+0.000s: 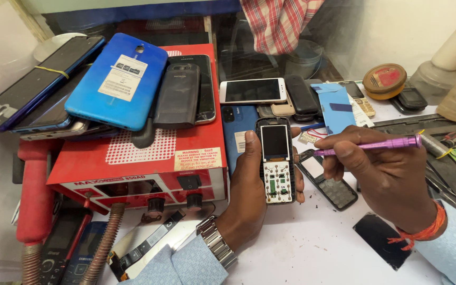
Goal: The person removes the back cover of a mobile phone, then uses a screwdriver to adjust components on the motherboard. They then use a multimeter to test electrical connections on the circuit board.
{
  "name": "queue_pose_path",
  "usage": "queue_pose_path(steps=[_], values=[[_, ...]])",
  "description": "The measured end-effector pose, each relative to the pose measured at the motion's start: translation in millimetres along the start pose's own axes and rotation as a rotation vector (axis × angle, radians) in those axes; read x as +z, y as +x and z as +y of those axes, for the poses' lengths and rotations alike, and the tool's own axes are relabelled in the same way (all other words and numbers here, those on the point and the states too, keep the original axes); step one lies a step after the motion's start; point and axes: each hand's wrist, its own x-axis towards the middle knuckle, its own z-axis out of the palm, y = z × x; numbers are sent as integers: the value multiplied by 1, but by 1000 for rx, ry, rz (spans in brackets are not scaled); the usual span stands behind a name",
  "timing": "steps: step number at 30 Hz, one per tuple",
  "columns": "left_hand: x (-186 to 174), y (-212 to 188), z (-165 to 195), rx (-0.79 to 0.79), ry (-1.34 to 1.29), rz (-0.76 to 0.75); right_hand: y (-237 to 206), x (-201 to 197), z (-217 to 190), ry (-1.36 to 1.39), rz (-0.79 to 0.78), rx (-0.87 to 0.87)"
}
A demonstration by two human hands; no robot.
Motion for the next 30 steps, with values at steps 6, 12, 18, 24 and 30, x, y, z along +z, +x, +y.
queue_pose_path(steps=[6,12,18,24,30], values=[[-1,1,-1,5,57,-44,2,1,1,-9,-37,3],[-2,2,-2,11,75,-33,0,2,-3,-167,-63,-134],[-2,2,-2,2,103,-14,2,4,-8,-177,-99,-91],[-3,4,-5,-12,180,48,9,6,-17,-554,-113,-129],[-3,4,-5,-3,229,87,13,11,-22,-499,-140,-99]])
